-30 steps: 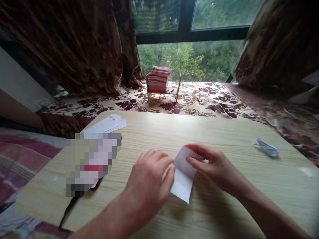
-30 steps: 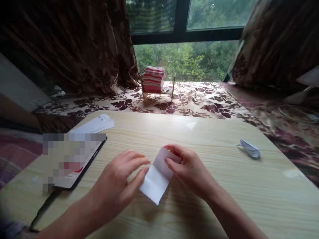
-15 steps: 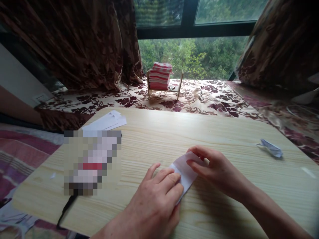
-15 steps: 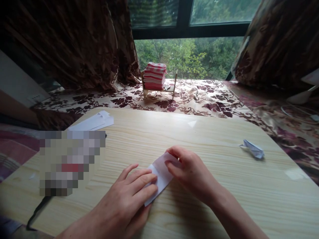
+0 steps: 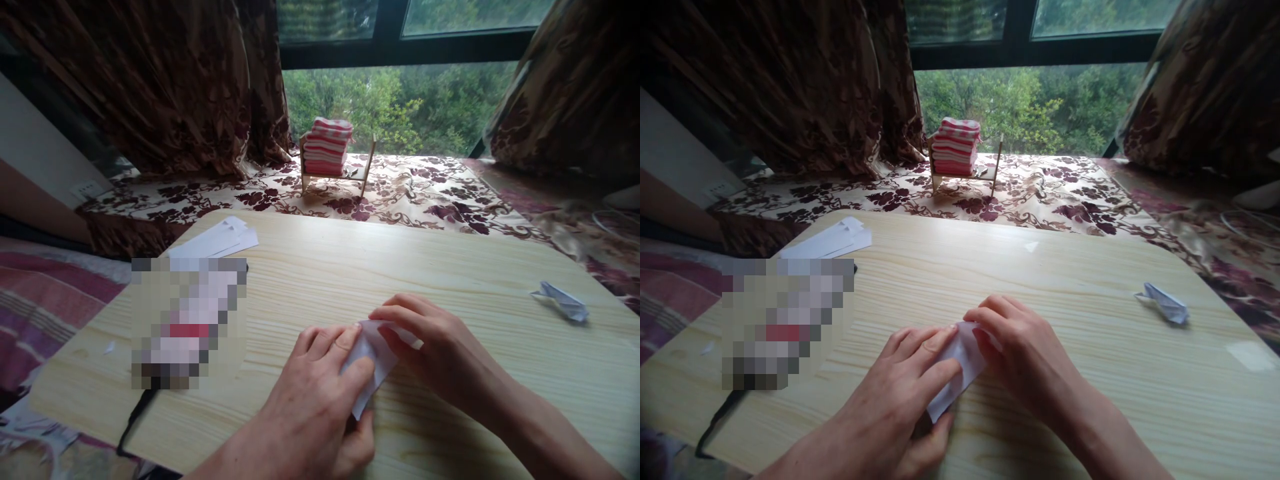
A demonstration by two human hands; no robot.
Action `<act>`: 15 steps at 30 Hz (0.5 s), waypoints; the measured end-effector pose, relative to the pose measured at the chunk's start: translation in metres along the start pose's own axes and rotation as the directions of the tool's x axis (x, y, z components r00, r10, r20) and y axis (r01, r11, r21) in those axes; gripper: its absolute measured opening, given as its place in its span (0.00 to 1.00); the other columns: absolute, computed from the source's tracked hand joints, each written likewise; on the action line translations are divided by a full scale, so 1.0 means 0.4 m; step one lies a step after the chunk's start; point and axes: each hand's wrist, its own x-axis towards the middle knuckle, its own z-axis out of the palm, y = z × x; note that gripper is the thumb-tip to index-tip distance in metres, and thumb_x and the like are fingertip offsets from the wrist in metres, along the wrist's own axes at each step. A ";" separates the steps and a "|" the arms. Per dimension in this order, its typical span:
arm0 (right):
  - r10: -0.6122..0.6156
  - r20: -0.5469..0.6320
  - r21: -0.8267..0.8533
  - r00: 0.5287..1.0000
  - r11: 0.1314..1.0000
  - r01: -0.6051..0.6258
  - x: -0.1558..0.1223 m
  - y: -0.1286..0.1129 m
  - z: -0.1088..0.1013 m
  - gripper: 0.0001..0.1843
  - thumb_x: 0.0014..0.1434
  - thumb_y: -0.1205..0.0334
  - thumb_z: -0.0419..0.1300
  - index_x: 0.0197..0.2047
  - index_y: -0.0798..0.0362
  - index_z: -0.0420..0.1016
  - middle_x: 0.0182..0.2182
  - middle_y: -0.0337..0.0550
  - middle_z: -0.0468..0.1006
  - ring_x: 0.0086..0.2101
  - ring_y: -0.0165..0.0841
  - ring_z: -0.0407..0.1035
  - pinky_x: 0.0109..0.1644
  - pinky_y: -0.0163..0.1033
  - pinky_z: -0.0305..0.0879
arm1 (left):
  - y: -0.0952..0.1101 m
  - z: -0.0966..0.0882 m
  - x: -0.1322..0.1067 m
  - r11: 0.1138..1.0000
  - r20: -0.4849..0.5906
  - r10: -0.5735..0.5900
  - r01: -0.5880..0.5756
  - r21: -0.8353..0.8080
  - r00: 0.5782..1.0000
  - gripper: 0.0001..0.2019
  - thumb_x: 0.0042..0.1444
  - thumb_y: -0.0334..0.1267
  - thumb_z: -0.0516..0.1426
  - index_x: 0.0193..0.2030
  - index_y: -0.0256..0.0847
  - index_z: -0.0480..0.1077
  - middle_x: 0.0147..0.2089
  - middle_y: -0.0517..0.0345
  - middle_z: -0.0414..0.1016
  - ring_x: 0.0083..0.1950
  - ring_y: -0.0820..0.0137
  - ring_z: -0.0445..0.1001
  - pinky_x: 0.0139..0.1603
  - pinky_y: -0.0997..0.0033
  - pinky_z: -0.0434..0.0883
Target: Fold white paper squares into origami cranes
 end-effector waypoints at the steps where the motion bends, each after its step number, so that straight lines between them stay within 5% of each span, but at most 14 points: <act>1: -0.003 -0.007 -0.004 1.000 1.000 0.003 0.000 0.000 -0.001 0.13 0.58 0.73 0.52 0.43 0.52 0.72 0.36 0.43 0.74 0.35 0.33 0.69 0.37 0.37 0.66 | 0.002 -0.001 0.000 1.000 0.009 -0.007 0.007 0.000 1.000 0.13 0.51 0.38 0.55 0.44 0.40 0.69 0.57 0.48 0.66 0.58 0.59 0.60 0.60 0.58 0.57; 8: -0.128 -0.034 -0.156 0.991 0.980 0.121 0.003 -0.028 -0.019 0.10 0.62 0.70 0.52 0.38 0.51 0.74 0.36 0.46 0.74 0.35 0.35 0.68 0.36 0.39 0.65 | 0.000 0.010 -0.008 0.999 0.024 -0.023 0.022 0.049 0.999 0.24 0.55 0.42 0.52 0.58 0.37 0.62 0.62 0.46 0.62 0.60 0.56 0.57 0.62 0.54 0.53; 15: -0.176 -0.089 -0.276 0.980 0.950 0.146 -0.031 -0.057 0.002 0.11 0.62 0.68 0.52 0.41 0.54 0.76 0.36 0.50 0.75 0.37 0.39 0.66 0.38 0.43 0.65 | 0.003 0.010 -0.010 1.000 -0.017 -0.007 0.008 0.025 1.000 0.24 0.55 0.40 0.52 0.58 0.37 0.62 0.61 0.48 0.63 0.59 0.58 0.59 0.61 0.57 0.55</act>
